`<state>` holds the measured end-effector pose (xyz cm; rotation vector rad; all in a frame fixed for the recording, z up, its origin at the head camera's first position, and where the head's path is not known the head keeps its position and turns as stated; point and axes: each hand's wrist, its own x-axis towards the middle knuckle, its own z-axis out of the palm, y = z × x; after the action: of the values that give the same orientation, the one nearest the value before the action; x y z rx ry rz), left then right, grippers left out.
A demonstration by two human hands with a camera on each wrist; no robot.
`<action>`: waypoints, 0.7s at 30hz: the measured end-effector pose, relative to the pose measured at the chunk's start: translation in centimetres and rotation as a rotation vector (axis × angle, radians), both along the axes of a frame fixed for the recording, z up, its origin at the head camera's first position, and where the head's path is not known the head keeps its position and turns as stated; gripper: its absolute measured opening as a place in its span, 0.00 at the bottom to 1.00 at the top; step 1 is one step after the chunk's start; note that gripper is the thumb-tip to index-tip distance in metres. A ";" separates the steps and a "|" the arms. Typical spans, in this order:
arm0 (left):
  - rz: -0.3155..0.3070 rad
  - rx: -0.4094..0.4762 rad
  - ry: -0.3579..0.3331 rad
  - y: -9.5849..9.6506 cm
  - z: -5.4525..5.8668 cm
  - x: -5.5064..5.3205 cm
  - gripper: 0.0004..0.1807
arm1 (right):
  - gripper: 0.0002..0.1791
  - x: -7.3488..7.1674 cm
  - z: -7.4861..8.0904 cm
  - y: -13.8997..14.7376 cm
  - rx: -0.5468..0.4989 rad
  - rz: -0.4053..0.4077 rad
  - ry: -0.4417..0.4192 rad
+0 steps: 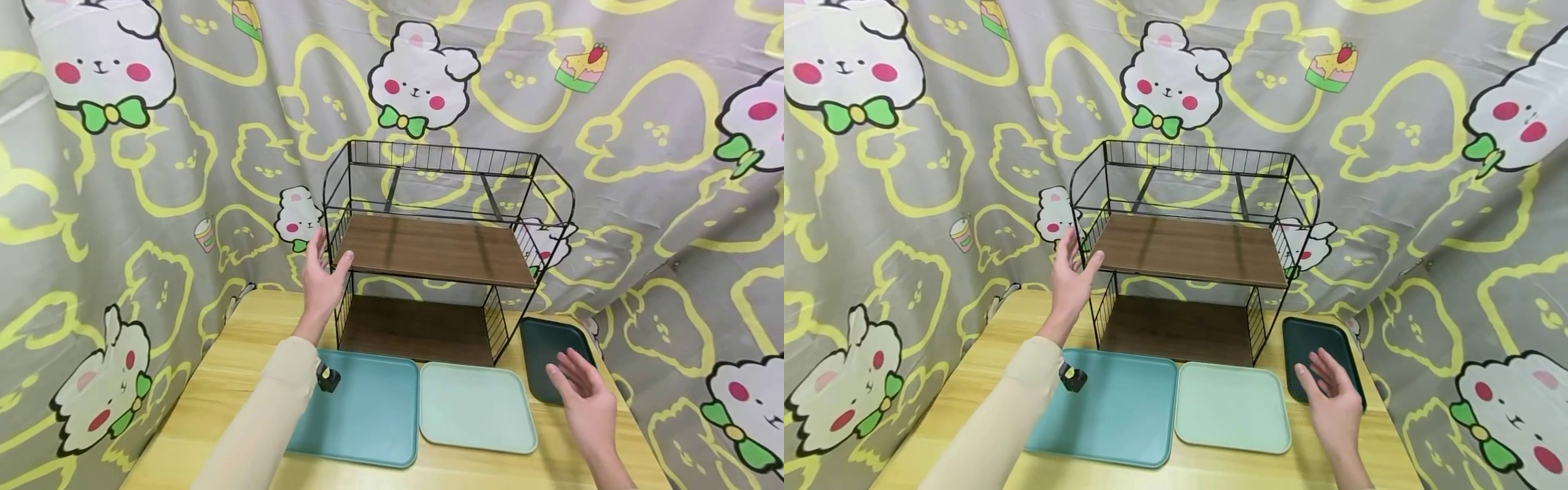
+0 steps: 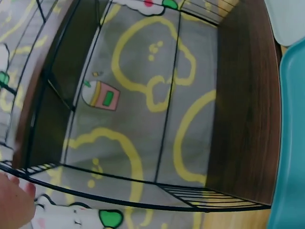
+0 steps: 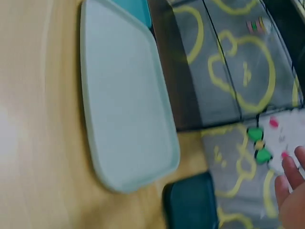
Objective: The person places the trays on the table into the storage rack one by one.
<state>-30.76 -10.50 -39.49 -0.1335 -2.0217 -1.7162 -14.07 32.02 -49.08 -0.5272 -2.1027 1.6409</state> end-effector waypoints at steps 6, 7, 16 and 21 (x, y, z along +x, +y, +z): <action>-0.110 -0.050 -0.036 -0.7 -0.8 -0.6 0.38 | 0.35 -1.1 -1.8 3.1 -0.125 -0.106 0.032; -0.120 -0.042 -0.018 -0.7 -0.9 -0.7 0.38 | 0.35 -1.2 -1.9 3.6 -0.135 -0.120 0.037; -0.126 0.001 0.048 -0.4 -1.5 -1.2 0.34 | 0.40 -2.2 -4.5 7.0 -0.117 -0.223 -0.063; -0.116 -0.016 -0.007 0.3 0.1 0.5 0.34 | 0.41 -2.6 -7.0 8.4 -0.044 -0.273 -0.133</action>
<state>-30.26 -10.21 -39.34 -0.2549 -2.0700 -1.7729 -16.64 40.42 -56.04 -0.9167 -1.9844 1.5342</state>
